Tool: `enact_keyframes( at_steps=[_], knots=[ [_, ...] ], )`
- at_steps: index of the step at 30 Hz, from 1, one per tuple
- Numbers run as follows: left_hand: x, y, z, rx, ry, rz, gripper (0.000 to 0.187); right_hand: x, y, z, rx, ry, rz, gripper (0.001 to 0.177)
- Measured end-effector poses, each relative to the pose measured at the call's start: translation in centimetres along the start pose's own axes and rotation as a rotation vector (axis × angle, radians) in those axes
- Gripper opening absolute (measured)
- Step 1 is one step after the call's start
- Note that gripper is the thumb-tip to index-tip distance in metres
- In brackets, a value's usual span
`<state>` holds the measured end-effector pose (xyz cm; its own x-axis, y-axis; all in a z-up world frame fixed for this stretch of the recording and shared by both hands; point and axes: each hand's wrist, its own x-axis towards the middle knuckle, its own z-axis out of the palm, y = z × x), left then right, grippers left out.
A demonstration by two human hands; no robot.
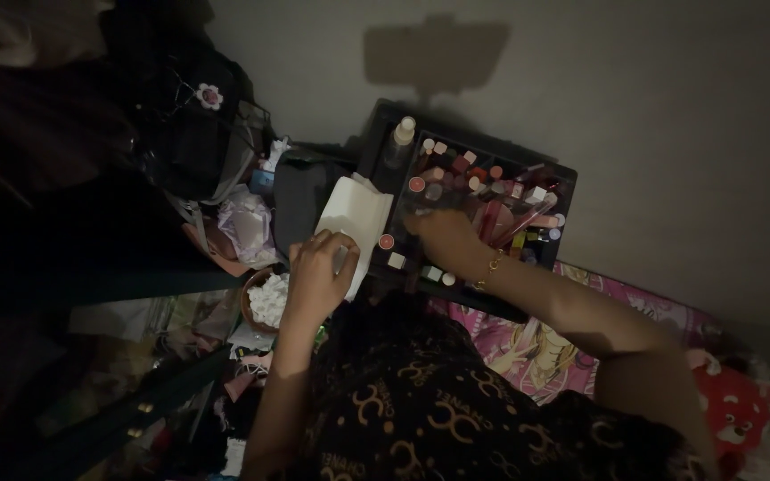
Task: Cleaning makeup containers and an organizer using a tissue and cleaning solution.
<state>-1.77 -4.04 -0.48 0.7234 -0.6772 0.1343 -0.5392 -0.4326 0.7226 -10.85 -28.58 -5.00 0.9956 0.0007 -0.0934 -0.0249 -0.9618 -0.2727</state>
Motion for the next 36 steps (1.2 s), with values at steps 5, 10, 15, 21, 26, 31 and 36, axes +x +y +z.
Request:
enact_keyframes(
  at_steps=[5,10,15,21,26,31,36],
  knots=[
    [-0.2,0.0,-0.2,0.001,-0.014,-0.020,0.013,-0.2,-0.3,-0.3,-0.025,0.046,0.022,0.037],
    [-0.8,-0.6,0.0,0.000,0.054,0.056,0.013,-0.7,-0.3,-0.9,-0.062,0.097,-0.017,0.039],
    [-0.8,-0.2,-0.2,0.004,0.010,0.008,0.014,-1.2,-0.5,-1.4,-0.133,0.065,-0.059,0.040],
    [-0.6,-0.5,-0.1,0.019,0.018,0.024,0.013,-0.7,-0.8,-1.2,-0.235,0.066,-0.021,0.026],
    [-0.4,-0.5,-0.5,0.008,0.013,0.007,0.013,-0.2,-0.4,-0.6,-0.218,0.081,-0.028,0.024],
    [-0.3,-0.6,-0.6,0.014,0.018,-0.013,0.013,0.3,-0.4,-0.9,-0.201,0.063,-0.054,0.024],
    [-0.6,-0.6,-0.9,0.029,0.041,0.011,0.013,0.0,-0.9,-1.3,-0.207,0.035,-0.061,0.025]
  ],
)
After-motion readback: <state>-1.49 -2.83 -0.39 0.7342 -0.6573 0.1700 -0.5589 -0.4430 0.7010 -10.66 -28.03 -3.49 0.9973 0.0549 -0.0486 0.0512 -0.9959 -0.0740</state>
